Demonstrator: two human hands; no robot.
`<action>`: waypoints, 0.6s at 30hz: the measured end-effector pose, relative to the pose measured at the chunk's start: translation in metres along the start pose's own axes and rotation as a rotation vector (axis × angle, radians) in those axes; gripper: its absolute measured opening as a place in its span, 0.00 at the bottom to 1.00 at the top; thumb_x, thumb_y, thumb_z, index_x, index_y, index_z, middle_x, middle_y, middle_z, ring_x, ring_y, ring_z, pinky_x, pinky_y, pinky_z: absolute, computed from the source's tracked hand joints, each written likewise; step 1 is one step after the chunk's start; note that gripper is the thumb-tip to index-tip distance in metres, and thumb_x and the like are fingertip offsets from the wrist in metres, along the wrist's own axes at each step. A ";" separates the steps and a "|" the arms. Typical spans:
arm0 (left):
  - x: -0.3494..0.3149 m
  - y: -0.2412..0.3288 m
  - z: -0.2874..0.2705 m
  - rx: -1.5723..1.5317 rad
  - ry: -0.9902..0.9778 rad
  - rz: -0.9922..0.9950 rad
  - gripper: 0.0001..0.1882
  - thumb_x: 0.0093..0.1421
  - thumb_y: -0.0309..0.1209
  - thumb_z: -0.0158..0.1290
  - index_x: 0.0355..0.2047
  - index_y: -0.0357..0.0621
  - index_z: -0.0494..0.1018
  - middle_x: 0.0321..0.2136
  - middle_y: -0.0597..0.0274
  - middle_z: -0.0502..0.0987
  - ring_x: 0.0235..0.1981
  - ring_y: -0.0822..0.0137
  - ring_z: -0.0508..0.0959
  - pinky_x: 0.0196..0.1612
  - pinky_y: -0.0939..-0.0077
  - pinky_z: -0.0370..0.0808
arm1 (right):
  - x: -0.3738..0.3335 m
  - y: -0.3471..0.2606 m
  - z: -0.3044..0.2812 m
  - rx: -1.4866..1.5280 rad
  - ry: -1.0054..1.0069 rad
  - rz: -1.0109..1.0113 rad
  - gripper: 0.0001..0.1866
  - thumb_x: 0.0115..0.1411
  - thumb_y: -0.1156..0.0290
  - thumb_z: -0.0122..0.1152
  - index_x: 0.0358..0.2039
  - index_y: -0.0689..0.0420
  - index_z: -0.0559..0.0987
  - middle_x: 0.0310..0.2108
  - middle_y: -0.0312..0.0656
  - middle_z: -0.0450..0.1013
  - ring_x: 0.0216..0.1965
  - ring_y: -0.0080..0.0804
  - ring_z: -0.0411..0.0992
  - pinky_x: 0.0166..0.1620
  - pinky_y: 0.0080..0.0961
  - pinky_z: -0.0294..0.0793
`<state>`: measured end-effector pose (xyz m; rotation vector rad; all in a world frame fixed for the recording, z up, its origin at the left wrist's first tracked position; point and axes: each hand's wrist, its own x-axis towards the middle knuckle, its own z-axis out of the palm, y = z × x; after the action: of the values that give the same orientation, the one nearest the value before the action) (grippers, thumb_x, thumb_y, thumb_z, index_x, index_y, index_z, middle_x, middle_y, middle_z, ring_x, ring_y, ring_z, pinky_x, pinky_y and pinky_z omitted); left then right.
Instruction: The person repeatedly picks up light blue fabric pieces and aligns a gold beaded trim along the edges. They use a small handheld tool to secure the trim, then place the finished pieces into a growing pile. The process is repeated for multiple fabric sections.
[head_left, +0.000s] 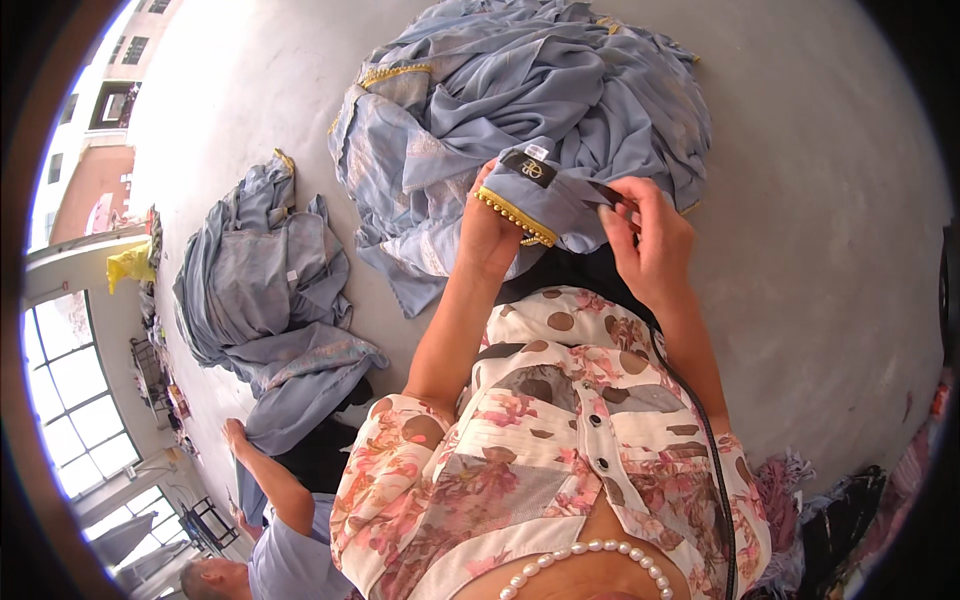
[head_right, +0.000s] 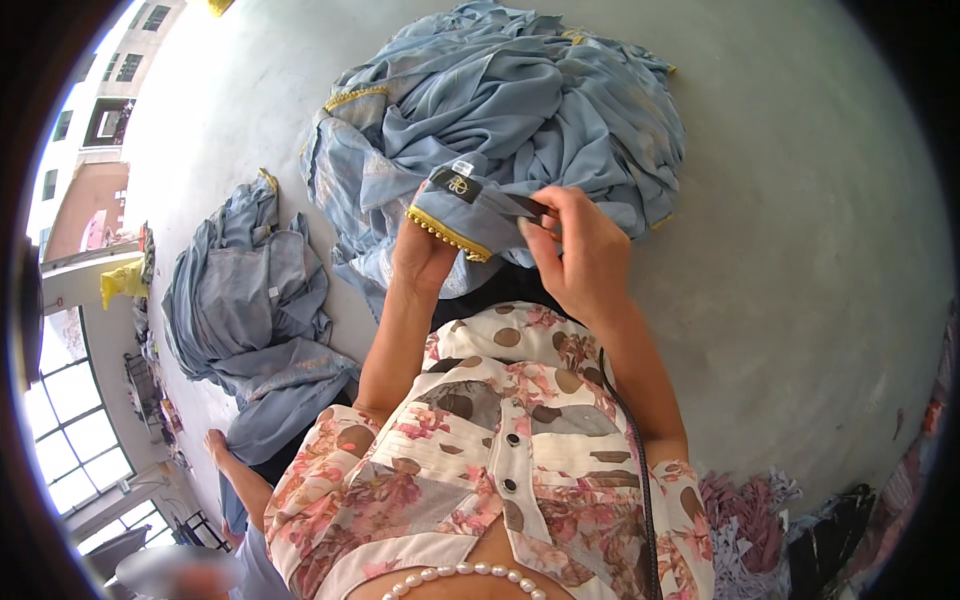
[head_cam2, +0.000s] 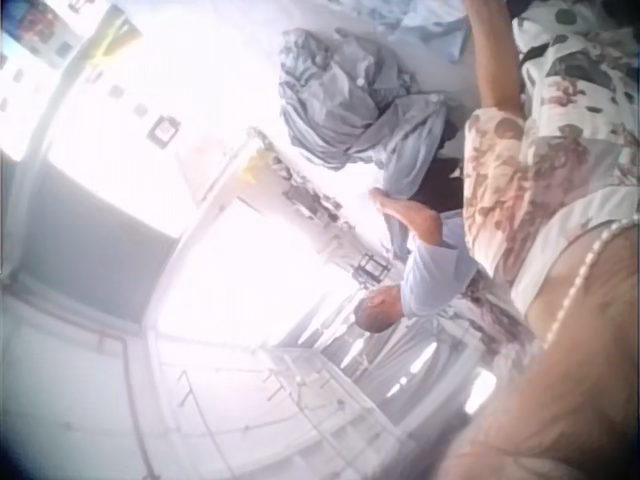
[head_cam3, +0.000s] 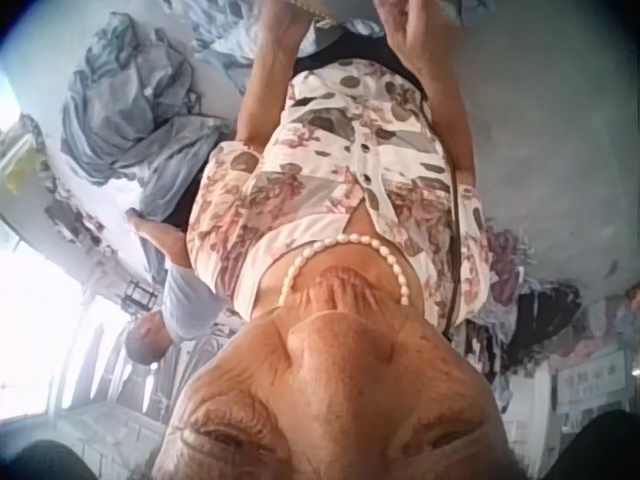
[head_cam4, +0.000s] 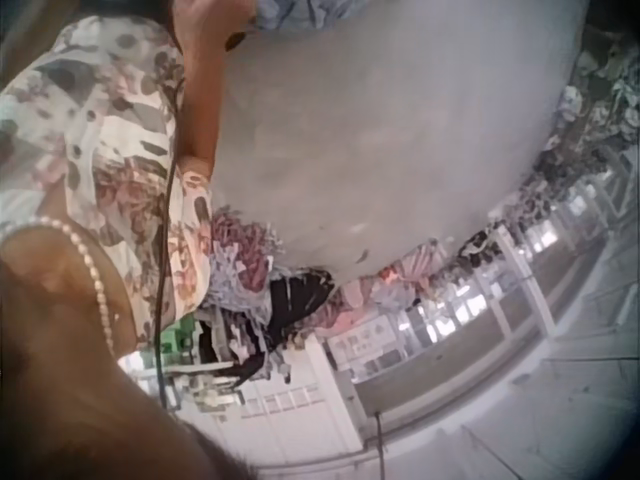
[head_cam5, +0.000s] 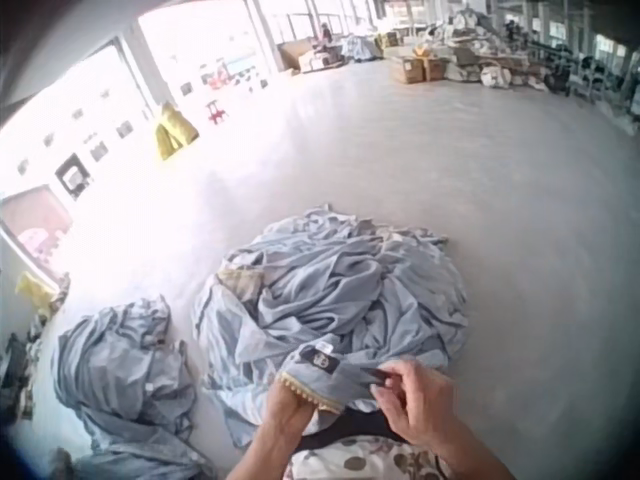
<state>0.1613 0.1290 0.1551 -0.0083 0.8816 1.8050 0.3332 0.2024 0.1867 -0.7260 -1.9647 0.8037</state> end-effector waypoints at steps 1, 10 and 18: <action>-0.003 0.000 0.003 0.012 0.000 0.000 0.10 0.64 0.32 0.42 0.45 0.45 0.66 0.40 0.58 0.75 0.40 0.62 0.77 0.43 0.64 0.76 | 0.004 -0.002 0.003 -0.040 -0.017 -0.034 0.15 0.49 0.68 0.66 0.36 0.56 0.73 0.23 0.37 0.71 0.22 0.30 0.70 0.24 0.25 0.68; -0.008 -0.005 0.013 0.043 0.006 -0.007 0.09 0.64 0.29 0.41 0.43 0.45 0.66 0.38 0.58 0.75 0.38 0.63 0.77 0.41 0.64 0.77 | 0.008 0.000 0.013 -0.231 -0.078 -0.194 0.13 0.48 0.65 0.66 0.31 0.54 0.72 0.21 0.36 0.69 0.21 0.34 0.69 0.24 0.28 0.66; -0.009 -0.006 0.016 -0.001 -0.023 -0.041 0.09 0.64 0.28 0.41 0.43 0.43 0.65 0.38 0.58 0.75 0.37 0.64 0.77 0.41 0.66 0.77 | 0.001 0.013 0.013 -0.105 -0.014 -0.165 0.12 0.49 0.68 0.66 0.32 0.56 0.74 0.22 0.37 0.71 0.20 0.32 0.70 0.24 0.25 0.69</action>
<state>0.1761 0.1315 0.1671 -0.0061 0.8583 1.7643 0.3240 0.2075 0.1722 -0.6111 -2.0609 0.6118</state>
